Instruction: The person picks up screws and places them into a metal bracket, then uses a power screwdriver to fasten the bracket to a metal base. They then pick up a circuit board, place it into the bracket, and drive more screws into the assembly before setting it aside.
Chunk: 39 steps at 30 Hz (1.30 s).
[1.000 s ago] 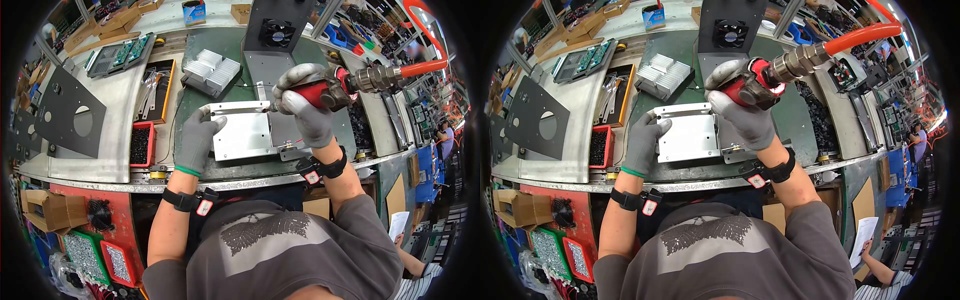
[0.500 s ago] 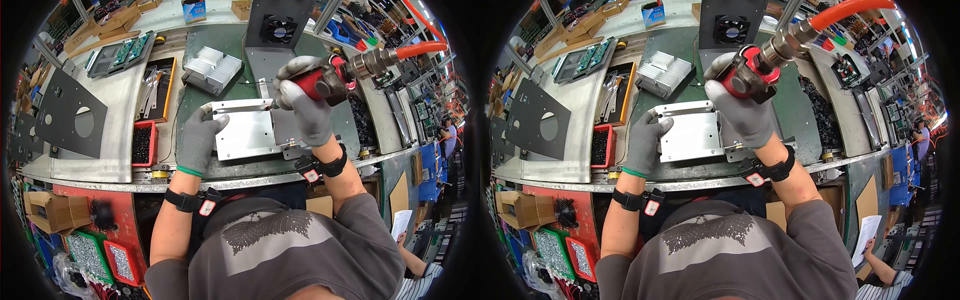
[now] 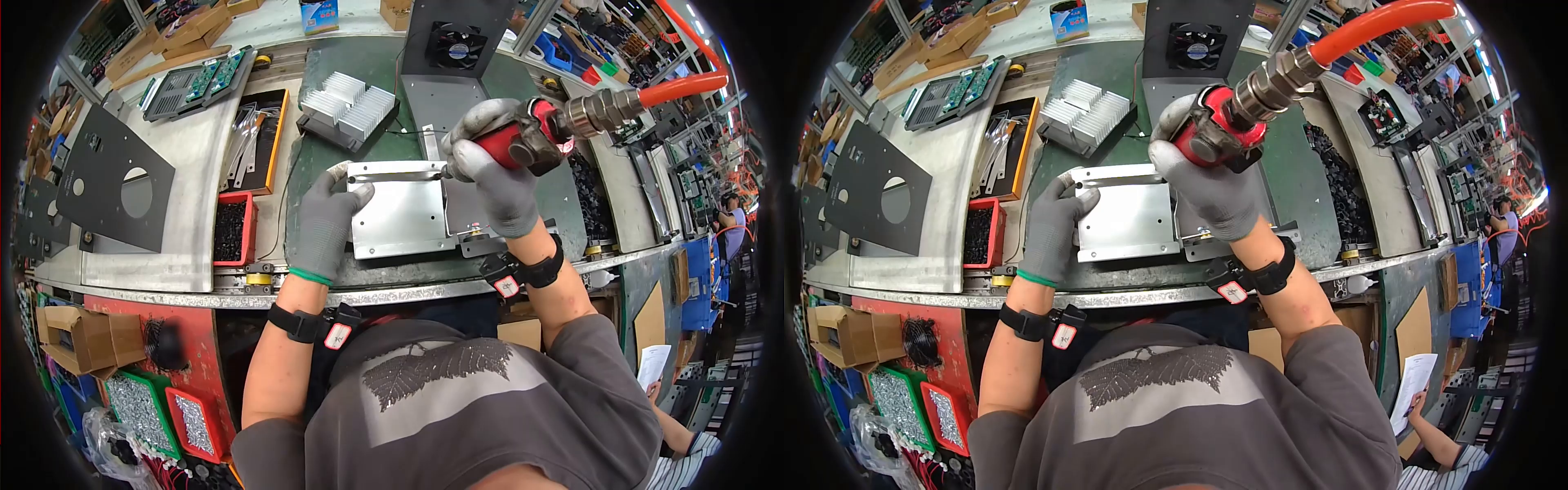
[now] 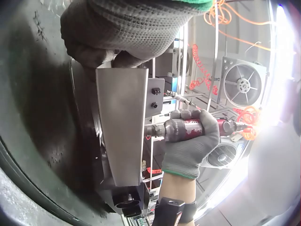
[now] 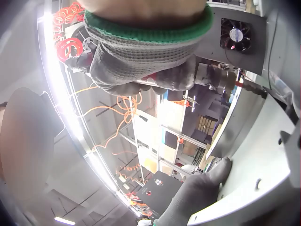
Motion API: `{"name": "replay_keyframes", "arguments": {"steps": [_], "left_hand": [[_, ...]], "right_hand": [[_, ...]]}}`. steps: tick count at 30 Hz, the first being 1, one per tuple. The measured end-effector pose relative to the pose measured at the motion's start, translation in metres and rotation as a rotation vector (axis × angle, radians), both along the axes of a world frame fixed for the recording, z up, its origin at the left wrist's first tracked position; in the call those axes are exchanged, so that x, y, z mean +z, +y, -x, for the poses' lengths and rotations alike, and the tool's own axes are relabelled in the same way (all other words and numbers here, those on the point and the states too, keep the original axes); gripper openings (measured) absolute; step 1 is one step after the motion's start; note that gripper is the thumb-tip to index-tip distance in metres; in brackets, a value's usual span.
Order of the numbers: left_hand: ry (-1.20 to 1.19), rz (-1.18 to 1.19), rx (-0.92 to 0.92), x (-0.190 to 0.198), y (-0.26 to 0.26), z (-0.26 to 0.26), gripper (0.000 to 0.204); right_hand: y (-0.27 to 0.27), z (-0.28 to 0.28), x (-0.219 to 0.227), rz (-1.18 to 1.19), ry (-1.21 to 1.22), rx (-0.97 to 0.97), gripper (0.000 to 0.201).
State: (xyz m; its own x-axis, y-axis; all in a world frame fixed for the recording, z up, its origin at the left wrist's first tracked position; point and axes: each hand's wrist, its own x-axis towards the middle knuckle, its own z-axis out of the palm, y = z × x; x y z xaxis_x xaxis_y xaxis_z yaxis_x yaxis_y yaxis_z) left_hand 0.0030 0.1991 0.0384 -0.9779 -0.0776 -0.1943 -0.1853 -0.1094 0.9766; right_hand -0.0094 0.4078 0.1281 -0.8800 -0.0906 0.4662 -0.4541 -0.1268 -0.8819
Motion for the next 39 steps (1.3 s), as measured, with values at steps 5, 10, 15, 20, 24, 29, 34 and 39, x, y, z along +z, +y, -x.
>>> {"name": "replay_keyframes", "arguments": {"steps": [5, 10, 15, 20, 24, 29, 34, 39], "left_hand": [[-0.011, -0.007, 0.000, -0.005, 0.000, -0.001, 0.045], [0.003, -0.014, -0.005, -0.004, 0.001, -0.006, 0.046], [0.450, 0.374, 0.172, -0.043, 0.011, -0.015, 0.047], [0.119, 0.444, 0.212, -0.008, -0.036, -0.038, 0.044], [0.380, 1.055, 0.208, -0.029, -0.061, -0.014, 0.038], [0.271, 0.958, 0.094, -0.028, -0.064, 0.004, 0.018], [0.162, 0.410, 0.029, -0.006, -0.069, -0.020, 0.022], [-0.097, -0.664, -0.137, 0.032, -0.050, -0.062, 0.029]], "right_hand": [[0.004, 0.003, 0.002, 0.038, -0.074, 0.022, 0.024], [0.008, 0.004, -0.003, 0.012, 0.000, 0.112, 0.024], [0.007, -0.022, 0.021, 0.065, 0.189, 0.210, 0.029], [0.017, -0.030, 0.063, 0.156, 0.426, 0.634, 0.036], [0.008, -0.035, 0.060, 0.244, 0.369, 0.742, 0.043], [-0.011, -0.056, 0.055, 0.303, 0.233, 0.595, 0.036], [-0.029, -0.061, 0.054, 0.351, 0.223, 0.529, 0.037], [-0.040, -0.063, 0.057, 0.353, 0.192, 0.460, 0.036]]}}
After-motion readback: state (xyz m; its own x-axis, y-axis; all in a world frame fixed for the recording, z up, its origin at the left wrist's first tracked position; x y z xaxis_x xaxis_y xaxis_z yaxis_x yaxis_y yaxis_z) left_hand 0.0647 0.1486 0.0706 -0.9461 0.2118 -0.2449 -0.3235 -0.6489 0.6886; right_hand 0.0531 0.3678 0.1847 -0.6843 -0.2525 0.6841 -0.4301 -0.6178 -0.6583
